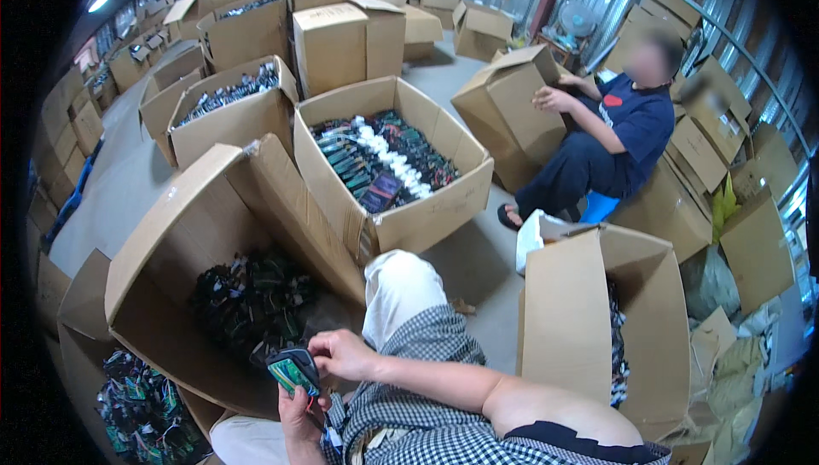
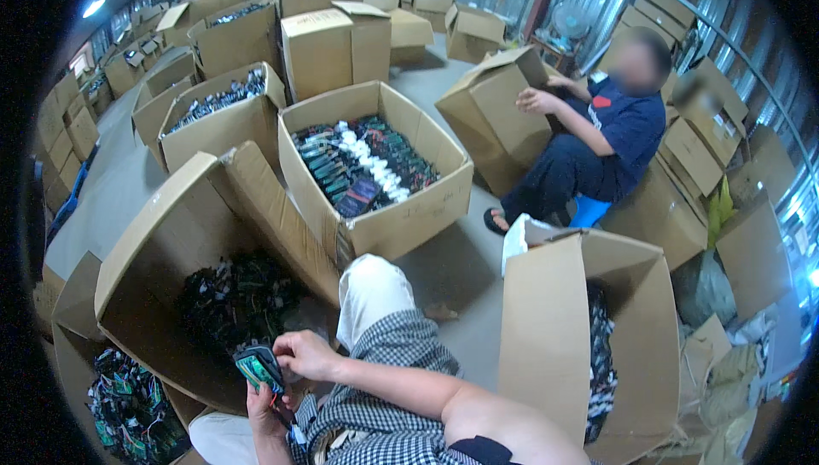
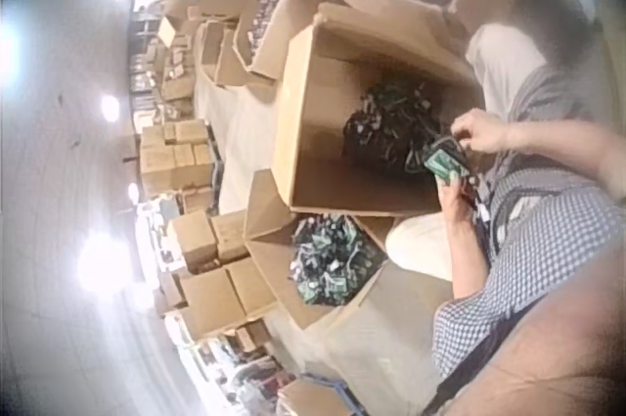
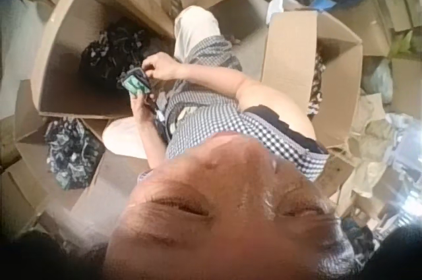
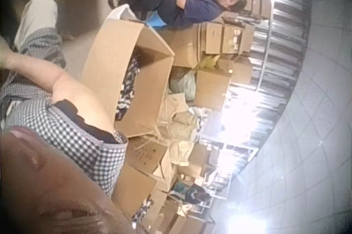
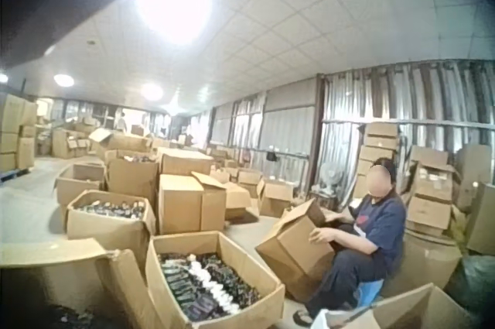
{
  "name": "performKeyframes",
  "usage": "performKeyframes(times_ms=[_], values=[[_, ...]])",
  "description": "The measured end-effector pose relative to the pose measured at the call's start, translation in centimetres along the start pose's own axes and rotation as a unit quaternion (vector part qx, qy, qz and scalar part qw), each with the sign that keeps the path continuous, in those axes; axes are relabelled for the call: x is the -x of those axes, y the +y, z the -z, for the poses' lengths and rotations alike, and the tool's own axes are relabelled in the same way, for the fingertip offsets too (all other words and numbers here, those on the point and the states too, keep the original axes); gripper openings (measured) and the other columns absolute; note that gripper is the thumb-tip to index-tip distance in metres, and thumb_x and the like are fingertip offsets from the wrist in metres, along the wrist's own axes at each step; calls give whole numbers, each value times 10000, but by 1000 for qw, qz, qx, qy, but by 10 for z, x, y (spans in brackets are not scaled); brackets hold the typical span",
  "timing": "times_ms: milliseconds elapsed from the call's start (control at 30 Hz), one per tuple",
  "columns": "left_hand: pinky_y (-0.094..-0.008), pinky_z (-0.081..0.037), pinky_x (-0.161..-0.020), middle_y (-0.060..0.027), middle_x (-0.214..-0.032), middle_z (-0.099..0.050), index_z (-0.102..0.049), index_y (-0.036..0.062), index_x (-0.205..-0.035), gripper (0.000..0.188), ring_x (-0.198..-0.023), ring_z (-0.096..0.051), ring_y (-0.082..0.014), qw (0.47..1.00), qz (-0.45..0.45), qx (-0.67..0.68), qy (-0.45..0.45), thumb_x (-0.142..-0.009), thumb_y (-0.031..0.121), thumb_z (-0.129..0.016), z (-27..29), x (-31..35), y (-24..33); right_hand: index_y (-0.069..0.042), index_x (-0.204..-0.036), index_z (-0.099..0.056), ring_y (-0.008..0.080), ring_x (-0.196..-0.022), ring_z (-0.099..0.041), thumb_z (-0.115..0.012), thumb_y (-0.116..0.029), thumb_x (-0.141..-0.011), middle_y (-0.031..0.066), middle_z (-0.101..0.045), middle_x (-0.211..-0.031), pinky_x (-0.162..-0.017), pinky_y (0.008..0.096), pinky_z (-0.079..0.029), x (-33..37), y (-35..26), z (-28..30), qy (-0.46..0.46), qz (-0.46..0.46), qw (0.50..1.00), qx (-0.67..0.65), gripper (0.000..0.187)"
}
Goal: The recorder is seen sorting and placing small electronic components into plastic bags and then into cardboard boxes in a warehouse or factory setting.
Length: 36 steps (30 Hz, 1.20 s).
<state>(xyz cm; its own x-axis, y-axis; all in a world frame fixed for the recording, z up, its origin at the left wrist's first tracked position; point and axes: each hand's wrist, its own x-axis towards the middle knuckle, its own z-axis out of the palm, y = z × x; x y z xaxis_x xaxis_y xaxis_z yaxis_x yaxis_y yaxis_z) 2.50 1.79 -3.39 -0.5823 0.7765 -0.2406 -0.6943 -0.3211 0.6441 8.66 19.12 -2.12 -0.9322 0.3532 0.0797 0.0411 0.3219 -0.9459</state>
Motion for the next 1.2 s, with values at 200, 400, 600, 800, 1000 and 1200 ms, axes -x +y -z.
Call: performKeyframes(times_ms=[200, 400, 600, 800, 1000, 1200], values=[[-291, -490, -498, -76, -953, -606, -420, 78, -1240, 482, -615, -589, -187, 997, -8, -37, 74, -835, 166, -667, -23, 15, -2, -7, -864, -607, 219, -725, -606, -632, -88, -740, 103, -603, -801, -658, 315, -478, 13, 5, 9, 23, 55, 997, -52, 150], [-298, -511, -531, -106, -948, -624, -463, 43, -1196, 457, -638, -606, -186, 997, 2, -69, 25, -813, 142, -692, -44, 9, -12, -24, -857, -622, 221, -709, -629, -597, -17, -712, 152, -639, -758, -654, 333, -485, 16, 6, 27, -51, 13, 996, -71, 147], [-292, -508, -537, -106, -917, -632, -483, 28, -1161, 412, -628, -604, -185, 990, 37, -131, 25, -818, 137, -683, -26, 9, -18, -42, -869, -641, 252, -695, -640, -639, -110, -729, 137, -650, -754, -631, 339, -487, 22, 15, 31, -101, -81, 991, -45, 156], [-262, -388, -437, -106, -797, -595, -485, -35, -1099, 524, -522, -515, -174, 1000, -16, -24, -8, -764, 283, -735, -35, 17, -18, -29, -853, -619, 216, -727, -636, -650, -149, -756, 101, -649, -768, -674, 338, -495, 23, 29, 17, -57, -67, 995, -38, 158], [-271, -394, -443, -140, -947, -618, -475, -10, -1140, 464, -530, -529, -187, 996, -37, 71, -31, -802, 217, -697, -24, 20, -17, -58, -902, -546, 148, -637, -590, -574, 4, -824, 59, -591, -732, -872, 331, -485, 19, 0, 26, -45, -100, 683, -722, 105], [-259, -360, -463, -114, -1011, -567, -443, 28, -1116, 406, -561, -480, -136, 987, -79, 139, -36, -889, 340, -571, 9, 29, 3, 19, -976, -577, 127, -467, -559, -526, -6, -842, 80, -604, -650, -415, 231, -451, 23, 36, 23, -470, -154, 804, -329, 145]])
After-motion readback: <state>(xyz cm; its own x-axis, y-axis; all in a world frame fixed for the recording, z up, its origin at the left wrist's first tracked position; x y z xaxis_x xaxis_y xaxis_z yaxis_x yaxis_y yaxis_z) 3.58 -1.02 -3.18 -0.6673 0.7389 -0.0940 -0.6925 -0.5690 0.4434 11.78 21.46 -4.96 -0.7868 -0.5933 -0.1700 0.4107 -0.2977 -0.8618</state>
